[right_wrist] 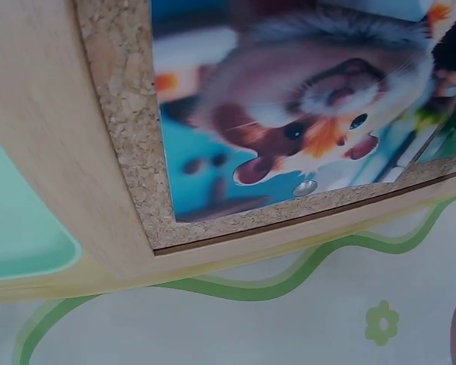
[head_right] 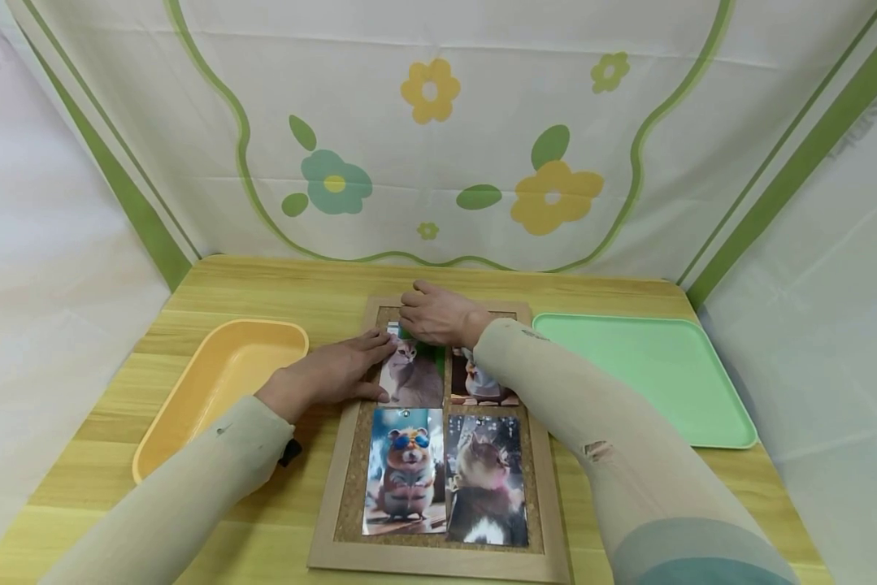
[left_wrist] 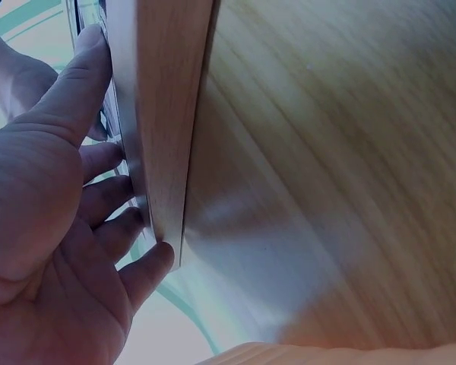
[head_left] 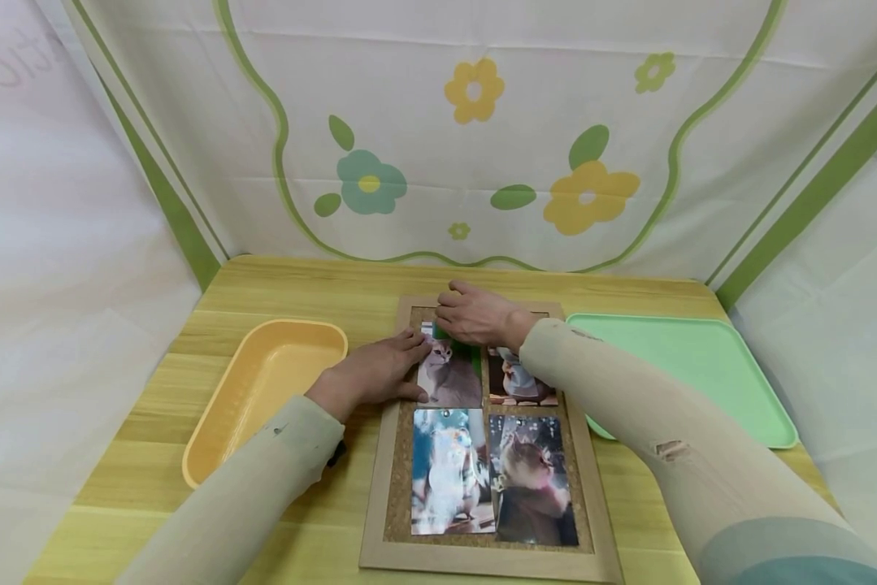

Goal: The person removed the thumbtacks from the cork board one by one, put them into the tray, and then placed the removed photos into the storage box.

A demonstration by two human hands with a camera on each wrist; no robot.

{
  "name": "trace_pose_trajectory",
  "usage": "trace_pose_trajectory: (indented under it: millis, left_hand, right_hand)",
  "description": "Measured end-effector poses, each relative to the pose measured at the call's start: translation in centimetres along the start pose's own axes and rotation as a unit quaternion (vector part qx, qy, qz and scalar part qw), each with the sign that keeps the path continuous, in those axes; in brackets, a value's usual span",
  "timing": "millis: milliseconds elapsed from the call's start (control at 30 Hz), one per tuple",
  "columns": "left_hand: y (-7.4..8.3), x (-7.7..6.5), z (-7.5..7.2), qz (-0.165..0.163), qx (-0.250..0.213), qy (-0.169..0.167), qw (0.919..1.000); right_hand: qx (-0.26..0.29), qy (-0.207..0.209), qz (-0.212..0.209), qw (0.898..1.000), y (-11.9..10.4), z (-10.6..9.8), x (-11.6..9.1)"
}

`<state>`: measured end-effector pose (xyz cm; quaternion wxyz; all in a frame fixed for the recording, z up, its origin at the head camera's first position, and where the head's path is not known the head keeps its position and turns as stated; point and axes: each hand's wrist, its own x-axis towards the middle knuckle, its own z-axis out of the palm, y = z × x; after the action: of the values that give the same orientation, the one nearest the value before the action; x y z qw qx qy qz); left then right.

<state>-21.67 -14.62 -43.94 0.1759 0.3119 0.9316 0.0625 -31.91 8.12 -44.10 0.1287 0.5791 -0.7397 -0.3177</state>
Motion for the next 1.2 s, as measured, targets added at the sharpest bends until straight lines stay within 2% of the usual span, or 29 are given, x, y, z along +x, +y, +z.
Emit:
trace_pose_trajectory:
  millis: [400,567,933,1200]
  left_hand:
    - [0.2,0.3,-0.1,-0.002,0.004,-0.005,1.0000]
    - [0.1,0.6,0.0,-0.001,0.010,-0.009,0.9999]
    - [0.1,1.1,-0.2,-0.003,0.003,-0.013,0.9999]
    - [-0.2,1.4,-0.7,0.007,0.005,0.024,0.9997]
  right_hand:
    - [-0.028,0.021,-0.009,0.999,0.0,0.0,-0.5]
    - [-0.023,0.030,0.008,0.999,-0.2,0.0,-0.9]
    - [-0.008,0.076,0.047,0.996,-0.6,0.2,-2.1]
    - [-0.009,0.113,0.083,0.990,-0.5,0.5,-2.9]
